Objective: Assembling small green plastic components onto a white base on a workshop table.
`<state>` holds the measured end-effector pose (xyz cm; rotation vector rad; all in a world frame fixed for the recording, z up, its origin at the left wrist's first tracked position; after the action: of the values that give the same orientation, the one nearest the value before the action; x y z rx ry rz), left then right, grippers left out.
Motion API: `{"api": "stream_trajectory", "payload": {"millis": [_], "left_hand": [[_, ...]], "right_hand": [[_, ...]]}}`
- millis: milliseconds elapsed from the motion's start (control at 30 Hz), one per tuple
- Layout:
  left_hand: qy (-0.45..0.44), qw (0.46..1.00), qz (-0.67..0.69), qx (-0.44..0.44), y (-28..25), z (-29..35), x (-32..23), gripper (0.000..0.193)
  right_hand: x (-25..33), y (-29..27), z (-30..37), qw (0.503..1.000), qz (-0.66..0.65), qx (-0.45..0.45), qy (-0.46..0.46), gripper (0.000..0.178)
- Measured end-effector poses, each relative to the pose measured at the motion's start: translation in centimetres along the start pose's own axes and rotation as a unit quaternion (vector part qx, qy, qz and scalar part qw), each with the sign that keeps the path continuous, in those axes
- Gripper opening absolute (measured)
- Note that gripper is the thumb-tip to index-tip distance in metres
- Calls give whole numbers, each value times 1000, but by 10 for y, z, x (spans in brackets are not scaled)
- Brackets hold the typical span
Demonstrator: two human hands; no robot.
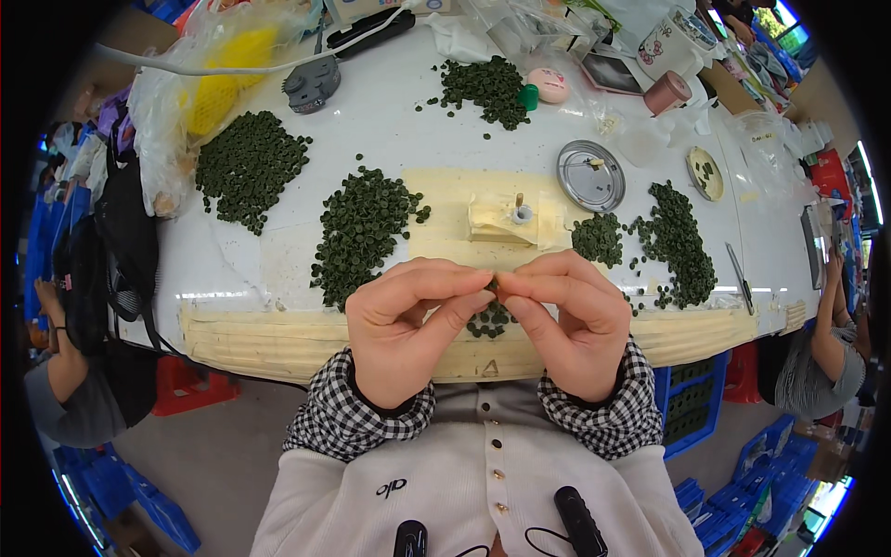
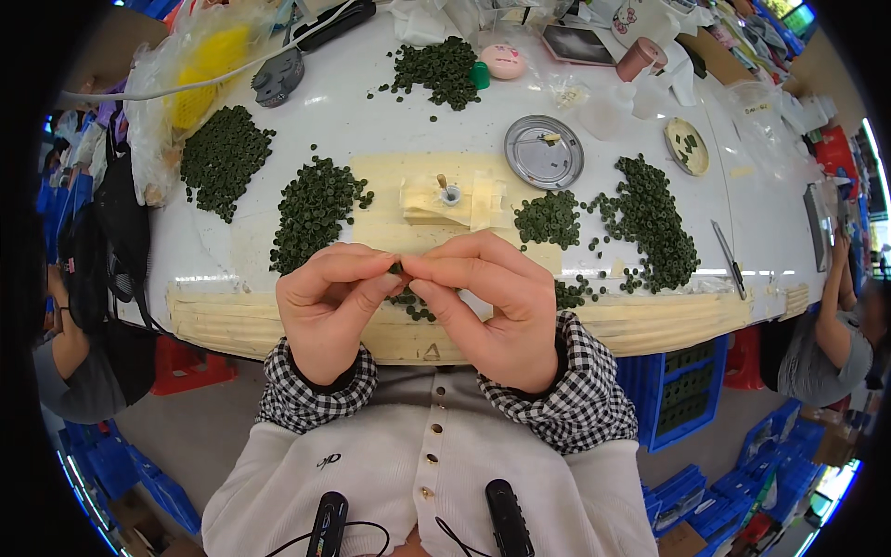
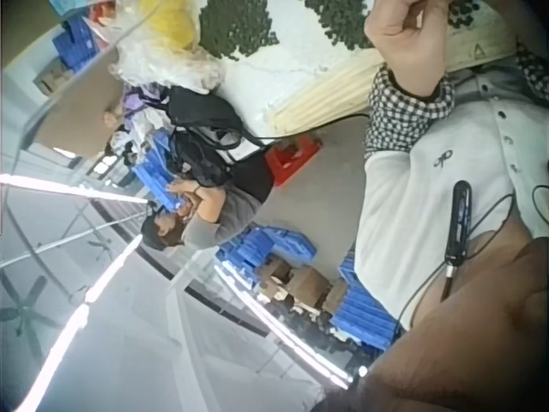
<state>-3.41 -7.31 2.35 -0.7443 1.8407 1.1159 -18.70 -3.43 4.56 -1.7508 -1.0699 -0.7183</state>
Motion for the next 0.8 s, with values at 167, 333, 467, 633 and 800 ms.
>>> {"api": "stream_trajectory", "payload": {"millis": [167,333,467,633,800], "left_hand": [[-6,1000,16,-8,-2,1,1,19],[-30,998,54,-11,-3,-1,6,17],[-73,990,107,-62,-3,2,10,17],[-36,997,48,-46,-6,3,9,17],[-13,999,14,-40,-6,2,4,18]], "right_hand": [[16,1,-4,996,69,27,-53,28],[18,2,-3,995,65,33,-64,31],[17,2,-3,995,68,31,-62,31],[17,1,-2,996,69,20,-57,32],[16,2,-2,995,76,20,-55,32]]}}
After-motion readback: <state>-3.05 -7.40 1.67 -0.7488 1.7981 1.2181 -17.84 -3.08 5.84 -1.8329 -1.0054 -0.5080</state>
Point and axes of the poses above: each hand's wrist, its own z-axis away from the middle knuckle, its own y-axis out of the palm, x = y × z, the point moved 8 cm from there along -z, towards the middle knuckle, and after that the axes turned 14 degrees about z, right-handed, at the moved point
